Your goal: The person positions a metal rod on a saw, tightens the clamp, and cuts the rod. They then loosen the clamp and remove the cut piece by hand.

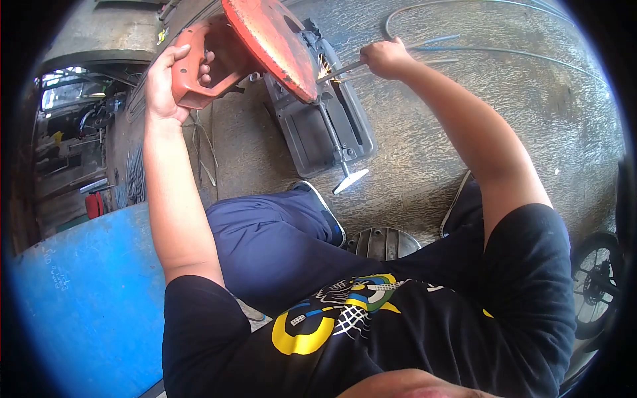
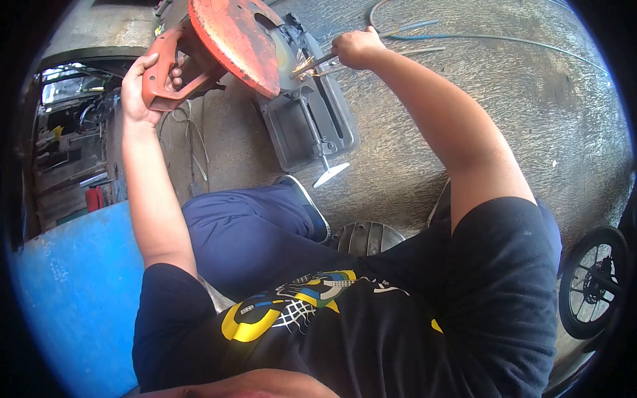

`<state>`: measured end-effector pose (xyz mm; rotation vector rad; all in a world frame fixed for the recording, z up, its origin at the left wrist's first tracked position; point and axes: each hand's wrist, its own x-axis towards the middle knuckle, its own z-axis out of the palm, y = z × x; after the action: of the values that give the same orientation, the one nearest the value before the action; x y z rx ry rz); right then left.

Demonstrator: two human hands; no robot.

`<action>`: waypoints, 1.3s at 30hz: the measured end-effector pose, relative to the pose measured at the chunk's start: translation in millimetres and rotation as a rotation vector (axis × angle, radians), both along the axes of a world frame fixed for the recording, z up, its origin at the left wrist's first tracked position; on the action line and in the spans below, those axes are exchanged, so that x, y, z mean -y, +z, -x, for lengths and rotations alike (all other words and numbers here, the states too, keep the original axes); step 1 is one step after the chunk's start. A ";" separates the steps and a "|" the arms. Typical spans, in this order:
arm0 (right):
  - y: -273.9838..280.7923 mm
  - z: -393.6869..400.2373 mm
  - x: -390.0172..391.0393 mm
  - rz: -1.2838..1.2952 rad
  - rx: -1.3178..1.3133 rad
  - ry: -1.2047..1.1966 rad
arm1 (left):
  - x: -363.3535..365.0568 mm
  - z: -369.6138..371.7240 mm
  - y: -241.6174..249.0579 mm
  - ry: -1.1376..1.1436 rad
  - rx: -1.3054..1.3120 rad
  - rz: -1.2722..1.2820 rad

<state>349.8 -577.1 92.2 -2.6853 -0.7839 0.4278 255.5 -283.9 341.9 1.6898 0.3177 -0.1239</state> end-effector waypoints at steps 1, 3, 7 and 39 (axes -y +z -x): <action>0.9 -0.7 0.1 -0.001 -0.009 0.004 | 4.6 1.4 0.8 0.020 0.004 0.008; 2.4 -0.7 0.3 0.000 -0.003 0.005 | 8.7 2.7 1.3 0.041 0.009 0.017; 0.4 -0.6 -0.6 -0.001 0.006 0.007 | 7.8 2.5 0.3 0.049 0.020 0.019; 1.6 -0.1 -1.0 -0.001 0.029 0.011 | 6.9 2.9 0.1 -0.002 0.046 0.009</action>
<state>349.9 -576.0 93.8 -2.6930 -0.8074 0.3923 252.6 -290.7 342.0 1.6813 0.2809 -0.0874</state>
